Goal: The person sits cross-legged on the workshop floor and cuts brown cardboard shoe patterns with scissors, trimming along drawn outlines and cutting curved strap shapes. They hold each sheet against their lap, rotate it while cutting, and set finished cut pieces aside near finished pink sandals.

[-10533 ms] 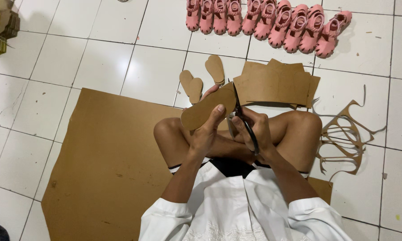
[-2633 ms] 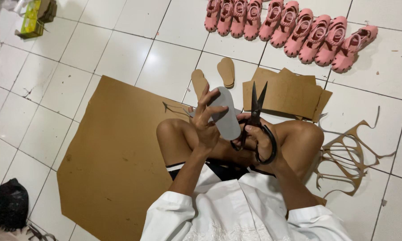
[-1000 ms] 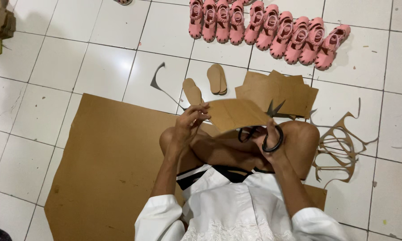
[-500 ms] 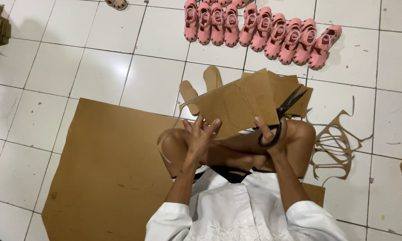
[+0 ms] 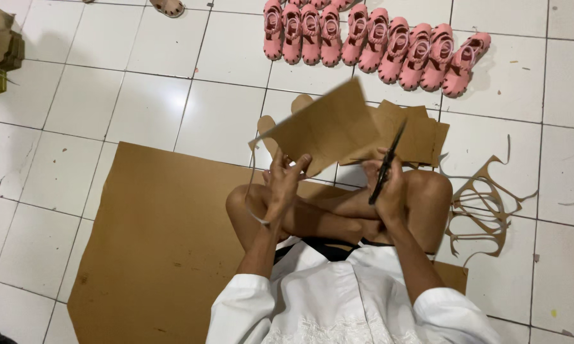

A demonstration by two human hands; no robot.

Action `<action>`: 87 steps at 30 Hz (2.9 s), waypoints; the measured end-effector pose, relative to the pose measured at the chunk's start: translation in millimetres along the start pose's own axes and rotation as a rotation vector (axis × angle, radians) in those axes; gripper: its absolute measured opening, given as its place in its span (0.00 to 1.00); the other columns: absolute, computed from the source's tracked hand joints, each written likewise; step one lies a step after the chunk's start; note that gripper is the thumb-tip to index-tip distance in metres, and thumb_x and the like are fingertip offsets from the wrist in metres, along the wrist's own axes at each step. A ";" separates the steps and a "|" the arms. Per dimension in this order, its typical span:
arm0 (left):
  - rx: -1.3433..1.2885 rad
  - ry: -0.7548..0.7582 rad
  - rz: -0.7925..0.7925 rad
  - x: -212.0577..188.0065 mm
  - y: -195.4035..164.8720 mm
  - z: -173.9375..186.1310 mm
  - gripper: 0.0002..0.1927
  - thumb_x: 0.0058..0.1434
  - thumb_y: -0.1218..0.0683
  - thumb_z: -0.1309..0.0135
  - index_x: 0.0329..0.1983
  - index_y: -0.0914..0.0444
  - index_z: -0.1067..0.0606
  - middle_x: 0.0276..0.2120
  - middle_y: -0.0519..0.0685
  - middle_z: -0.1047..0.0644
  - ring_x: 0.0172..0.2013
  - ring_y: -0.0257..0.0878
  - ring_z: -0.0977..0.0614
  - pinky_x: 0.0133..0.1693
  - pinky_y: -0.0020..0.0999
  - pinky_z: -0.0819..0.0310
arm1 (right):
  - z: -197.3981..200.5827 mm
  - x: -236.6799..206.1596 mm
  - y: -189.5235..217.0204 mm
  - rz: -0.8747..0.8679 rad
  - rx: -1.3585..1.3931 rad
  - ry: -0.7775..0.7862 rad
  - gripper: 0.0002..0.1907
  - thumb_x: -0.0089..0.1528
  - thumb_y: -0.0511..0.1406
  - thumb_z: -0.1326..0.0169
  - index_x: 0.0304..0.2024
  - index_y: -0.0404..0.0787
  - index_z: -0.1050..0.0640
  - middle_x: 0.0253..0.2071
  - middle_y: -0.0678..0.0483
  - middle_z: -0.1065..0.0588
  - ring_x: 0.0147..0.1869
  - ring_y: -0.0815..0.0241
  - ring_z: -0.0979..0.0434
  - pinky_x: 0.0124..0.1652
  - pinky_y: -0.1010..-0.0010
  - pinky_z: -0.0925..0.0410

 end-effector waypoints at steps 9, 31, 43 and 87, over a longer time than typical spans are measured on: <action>-0.166 0.104 -0.137 16.8 -33.0 6.9 0.23 0.64 0.55 0.43 0.61 0.65 0.33 0.42 0.49 0.24 0.42 0.37 0.17 0.38 0.36 0.11 | -36.9 -55.6 -47.6 -0.333 -0.136 0.485 0.22 0.64 0.44 0.43 0.56 0.37 0.22 0.27 0.56 0.25 0.26 0.69 0.30 0.25 0.74 0.36; -0.066 0.161 -0.201 -9.1 -41.9 4.3 0.21 0.69 0.54 0.41 0.60 0.69 0.29 0.35 0.51 0.24 0.32 0.34 0.23 0.31 0.32 0.20 | -52.9 -24.1 3.2 0.060 -0.219 0.556 0.25 0.65 0.48 0.42 0.57 0.38 0.22 0.28 0.60 0.29 0.30 0.72 0.33 0.31 0.77 0.35; -0.184 0.220 -0.209 -11.6 -44.4 -5.0 0.24 0.66 0.56 0.43 0.63 0.68 0.34 0.43 0.53 0.21 0.42 0.38 0.16 0.39 0.36 0.14 | -40.9 -24.4 16.4 0.236 -0.422 0.388 0.12 0.62 0.39 0.38 0.38 0.36 0.17 0.14 0.55 0.34 0.18 0.69 0.39 0.21 0.72 0.42; -0.113 0.167 -0.203 -1.2 -34.5 -0.3 0.18 0.66 0.52 0.39 0.51 0.68 0.28 0.37 0.51 0.18 0.35 0.34 0.14 0.34 0.29 0.14 | -50.3 -37.3 11.7 -0.039 -0.185 0.607 0.13 0.68 0.38 0.50 0.45 0.33 0.23 0.23 0.48 0.26 0.25 0.63 0.25 0.29 0.69 0.31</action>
Point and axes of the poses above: each hand's wrist, its own x-axis towards the middle knuckle, its own z-axis out of the back of the hand, y = z × x, the point moved 8 cm from there along x, towards the middle knuckle
